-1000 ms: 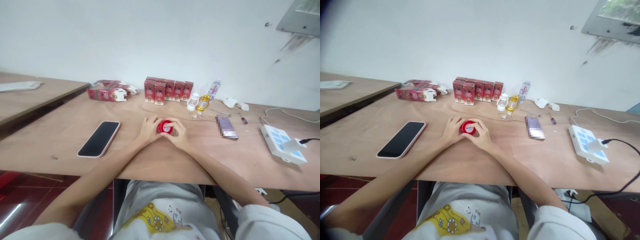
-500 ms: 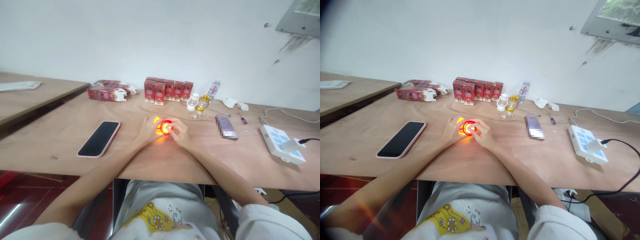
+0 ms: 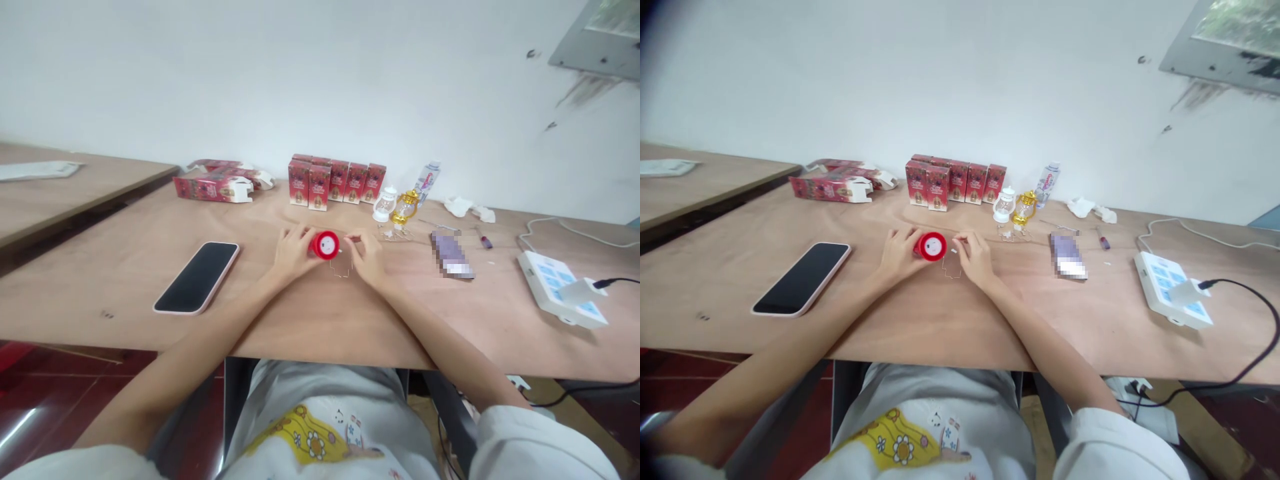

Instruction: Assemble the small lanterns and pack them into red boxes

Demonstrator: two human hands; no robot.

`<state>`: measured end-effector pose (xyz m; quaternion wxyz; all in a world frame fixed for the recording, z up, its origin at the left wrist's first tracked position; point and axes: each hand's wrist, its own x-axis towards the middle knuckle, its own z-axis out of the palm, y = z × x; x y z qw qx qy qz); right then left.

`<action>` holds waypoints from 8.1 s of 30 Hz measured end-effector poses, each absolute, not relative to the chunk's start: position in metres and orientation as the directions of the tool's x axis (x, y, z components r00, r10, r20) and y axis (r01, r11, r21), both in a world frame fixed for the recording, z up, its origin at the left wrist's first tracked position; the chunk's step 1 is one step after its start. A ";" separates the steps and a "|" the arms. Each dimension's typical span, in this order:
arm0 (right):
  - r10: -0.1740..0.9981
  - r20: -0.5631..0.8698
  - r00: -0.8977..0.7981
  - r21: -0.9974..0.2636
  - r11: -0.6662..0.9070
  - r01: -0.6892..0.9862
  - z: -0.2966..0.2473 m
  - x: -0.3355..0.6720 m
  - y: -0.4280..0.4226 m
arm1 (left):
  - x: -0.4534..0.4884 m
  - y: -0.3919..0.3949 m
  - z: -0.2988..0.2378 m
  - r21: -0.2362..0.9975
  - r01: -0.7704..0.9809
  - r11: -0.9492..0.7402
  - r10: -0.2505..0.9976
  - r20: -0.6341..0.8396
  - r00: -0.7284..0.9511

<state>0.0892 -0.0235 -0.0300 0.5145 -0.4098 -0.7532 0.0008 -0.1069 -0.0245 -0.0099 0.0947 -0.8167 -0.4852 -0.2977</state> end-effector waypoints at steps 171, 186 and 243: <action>0.342 0.917 -0.204 -0.200 0.838 0.508 -0.017 0.071 -0.053 | -0.102 -0.024 -0.015 0.174 0.776 -0.606 0.710 0.558 0.429; 0.256 0.938 -0.234 -0.077 0.810 0.581 -0.019 0.072 -0.049 | -0.103 -0.024 -0.016 0.145 0.790 -0.595 0.704 0.567 0.427; 0.521 0.820 -0.237 -0.361 0.793 0.491 -0.031 0.078 -0.037 | -0.103 -0.025 -0.018 0.021 0.816 -0.578 0.686 0.555 0.471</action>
